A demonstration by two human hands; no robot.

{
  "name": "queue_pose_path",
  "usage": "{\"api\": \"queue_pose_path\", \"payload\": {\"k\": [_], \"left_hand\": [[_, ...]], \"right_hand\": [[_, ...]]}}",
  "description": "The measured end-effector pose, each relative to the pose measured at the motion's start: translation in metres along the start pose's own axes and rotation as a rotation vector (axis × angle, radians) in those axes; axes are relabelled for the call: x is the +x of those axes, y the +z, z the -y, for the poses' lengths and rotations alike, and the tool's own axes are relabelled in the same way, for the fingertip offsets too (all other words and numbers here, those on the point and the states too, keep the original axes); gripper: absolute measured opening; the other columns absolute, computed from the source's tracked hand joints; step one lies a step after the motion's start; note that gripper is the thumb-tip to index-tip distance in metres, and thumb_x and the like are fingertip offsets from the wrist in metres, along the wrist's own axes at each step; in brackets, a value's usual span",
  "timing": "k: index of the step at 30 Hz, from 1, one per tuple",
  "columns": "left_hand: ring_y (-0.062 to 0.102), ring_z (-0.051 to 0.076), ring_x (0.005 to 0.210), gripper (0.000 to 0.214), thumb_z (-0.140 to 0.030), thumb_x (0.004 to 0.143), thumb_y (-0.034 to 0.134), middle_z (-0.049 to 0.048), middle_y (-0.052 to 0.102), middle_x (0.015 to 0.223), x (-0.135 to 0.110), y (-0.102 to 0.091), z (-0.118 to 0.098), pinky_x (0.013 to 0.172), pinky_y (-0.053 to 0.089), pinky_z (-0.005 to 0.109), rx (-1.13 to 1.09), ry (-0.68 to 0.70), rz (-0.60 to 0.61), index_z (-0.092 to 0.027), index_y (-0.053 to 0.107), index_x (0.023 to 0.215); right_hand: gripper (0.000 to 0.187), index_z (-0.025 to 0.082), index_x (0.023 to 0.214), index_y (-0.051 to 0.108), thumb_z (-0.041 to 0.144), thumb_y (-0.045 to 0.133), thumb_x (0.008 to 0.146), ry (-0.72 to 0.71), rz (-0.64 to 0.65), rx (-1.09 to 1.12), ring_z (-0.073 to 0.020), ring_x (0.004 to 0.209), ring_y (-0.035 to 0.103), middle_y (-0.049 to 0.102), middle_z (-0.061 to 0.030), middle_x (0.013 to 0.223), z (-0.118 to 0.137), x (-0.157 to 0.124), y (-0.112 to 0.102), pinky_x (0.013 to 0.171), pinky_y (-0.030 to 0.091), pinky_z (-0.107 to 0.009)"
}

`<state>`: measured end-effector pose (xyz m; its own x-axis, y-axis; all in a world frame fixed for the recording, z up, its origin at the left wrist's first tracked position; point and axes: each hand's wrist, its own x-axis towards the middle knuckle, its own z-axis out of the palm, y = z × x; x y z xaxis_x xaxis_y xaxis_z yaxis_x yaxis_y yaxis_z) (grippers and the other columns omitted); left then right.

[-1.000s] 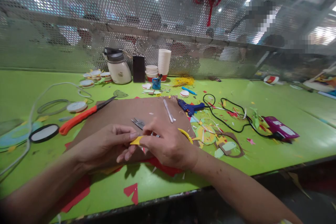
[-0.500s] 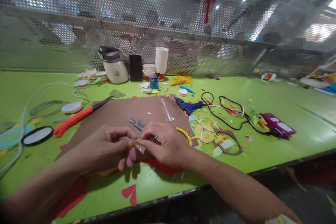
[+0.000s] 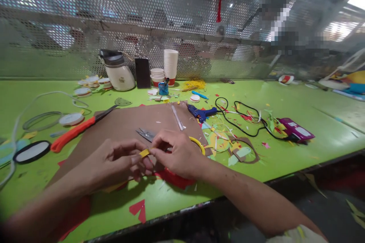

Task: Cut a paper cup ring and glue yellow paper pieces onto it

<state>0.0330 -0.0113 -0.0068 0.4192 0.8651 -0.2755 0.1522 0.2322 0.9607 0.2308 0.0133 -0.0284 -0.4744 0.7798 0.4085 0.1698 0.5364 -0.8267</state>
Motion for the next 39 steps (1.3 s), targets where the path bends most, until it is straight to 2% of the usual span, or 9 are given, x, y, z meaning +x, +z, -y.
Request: {"api": "queue_pose_path", "payload": {"k": [7, 14, 18, 24, 28, 30, 33, 36, 39], "left_hand": [[0.068, 0.015, 0.059, 0.026, -0.043, 0.083, 0.070, 0.0064, 0.078, 0.072, 0.009, 0.003, 0.017, 0.054, 0.052, 0.022, 0.072, 0.033, -0.084, -0.016, 0.069, 0.081], [0.071, 0.016, 0.062, 0.032, -0.039, 0.071, 0.083, 0.0082, 0.077, 0.068, 0.012, 0.003, 0.015, 0.054, 0.051, 0.021, -0.285, -0.064, -0.054, -0.014, 0.065, 0.077], [0.069, 0.014, 0.056, 0.035, -0.042, 0.070, 0.083, 0.0096, 0.076, 0.066, 0.013, 0.005, 0.014, 0.050, 0.049, 0.020, -0.311, -0.060, -0.046, -0.013, 0.064, 0.071], [0.069, 0.017, 0.061, 0.033, -0.045, 0.075, 0.077, 0.0082, 0.076, 0.069, 0.010, 0.007, 0.012, 0.053, 0.049, 0.023, -0.163, -0.019, -0.091, -0.015, 0.065, 0.073], [0.066, 0.017, 0.060, 0.021, -0.037, 0.085, 0.068, 0.0062, 0.075, 0.071, 0.008, 0.002, 0.015, 0.055, 0.046, 0.024, 0.209, 0.214, -0.199, -0.018, 0.071, 0.078], [0.062, 0.014, 0.058, 0.011, -0.031, 0.083, 0.069, 0.0036, 0.074, 0.070, 0.005, -0.001, 0.018, 0.056, 0.041, 0.023, 0.468, 0.390, -0.315, -0.022, 0.075, 0.081], [0.058, 0.014, 0.057, 0.010, -0.024, 0.078, 0.074, 0.0020, 0.073, 0.070, 0.000, -0.002, 0.020, 0.056, 0.036, 0.022, 0.639, 0.534, -0.369, -0.027, 0.078, 0.087], [0.061, 0.015, 0.060, 0.014, -0.020, 0.079, 0.073, 0.0023, 0.074, 0.073, -0.004, 0.000, 0.019, 0.057, 0.037, 0.022, 0.582, 0.550, -0.346, -0.028, 0.078, 0.090], [0.065, 0.016, 0.059, 0.013, -0.021, 0.081, 0.070, 0.0020, 0.076, 0.074, -0.006, 0.002, 0.014, 0.057, 0.039, 0.021, 0.544, 0.485, -0.308, -0.028, 0.078, 0.089]], "right_hand": [[0.005, 0.017, 0.077, 0.063, 0.015, 0.063, 0.082, 0.030, 0.004, 0.002, -0.0159, 0.074, 0.061, 0.065, -0.0033, 0.079, 0.000, 0.002, -0.002, 0.067, 0.050, -0.028], [0.008, 0.017, 0.074, 0.063, 0.016, 0.064, 0.082, 0.019, -0.024, -0.017, -0.0150, 0.071, 0.060, 0.065, -0.0025, 0.076, -0.001, 0.005, 0.000, 0.066, 0.049, -0.029], [0.008, 0.017, 0.074, 0.063, 0.015, 0.064, 0.081, 0.006, -0.025, -0.007, -0.0150, 0.071, 0.060, 0.065, -0.0026, 0.076, -0.003, 0.005, 0.000, 0.065, 0.049, -0.029], [0.007, 0.018, 0.082, 0.061, 0.018, 0.067, 0.079, 0.148, -0.001, 0.184, -0.0116, 0.062, 0.057, 0.062, 0.0011, 0.072, -0.005, 0.006, 0.001, 0.059, 0.048, -0.026], [0.019, 0.016, 0.094, 0.063, 0.021, 0.071, 0.078, 0.187, 0.039, 0.279, -0.0123, 0.068, 0.061, 0.065, -0.0006, 0.080, -0.002, 0.007, -0.004, 0.064, 0.052, -0.026], [0.016, 0.015, 0.095, 0.065, 0.022, 0.072, 0.082, 0.102, 0.069, 0.181, -0.0124, 0.068, 0.061, 0.066, -0.0013, 0.079, 0.000, 0.006, -0.009, 0.064, 0.053, -0.025], [0.007, 0.015, 0.095, 0.067, 0.018, 0.067, 0.089, -0.211, 0.076, -0.074, -0.0138, 0.071, 0.062, 0.069, -0.0042, 0.080, 0.001, 0.006, -0.018, 0.065, 0.052, -0.026], [0.009, 0.016, 0.100, 0.065, 0.013, 0.063, 0.092, -0.446, 0.105, -0.204, -0.0151, 0.077, 0.063, 0.071, -0.0068, 0.084, 0.002, 0.005, -0.024, 0.069, 0.053, -0.027], [0.011, 0.016, 0.102, 0.065, 0.012, 0.061, 0.093, -0.476, 0.125, -0.211, -0.0148, 0.076, 0.064, 0.072, -0.0071, 0.085, 0.003, 0.005, -0.025, 0.070, 0.053, -0.027]]}}
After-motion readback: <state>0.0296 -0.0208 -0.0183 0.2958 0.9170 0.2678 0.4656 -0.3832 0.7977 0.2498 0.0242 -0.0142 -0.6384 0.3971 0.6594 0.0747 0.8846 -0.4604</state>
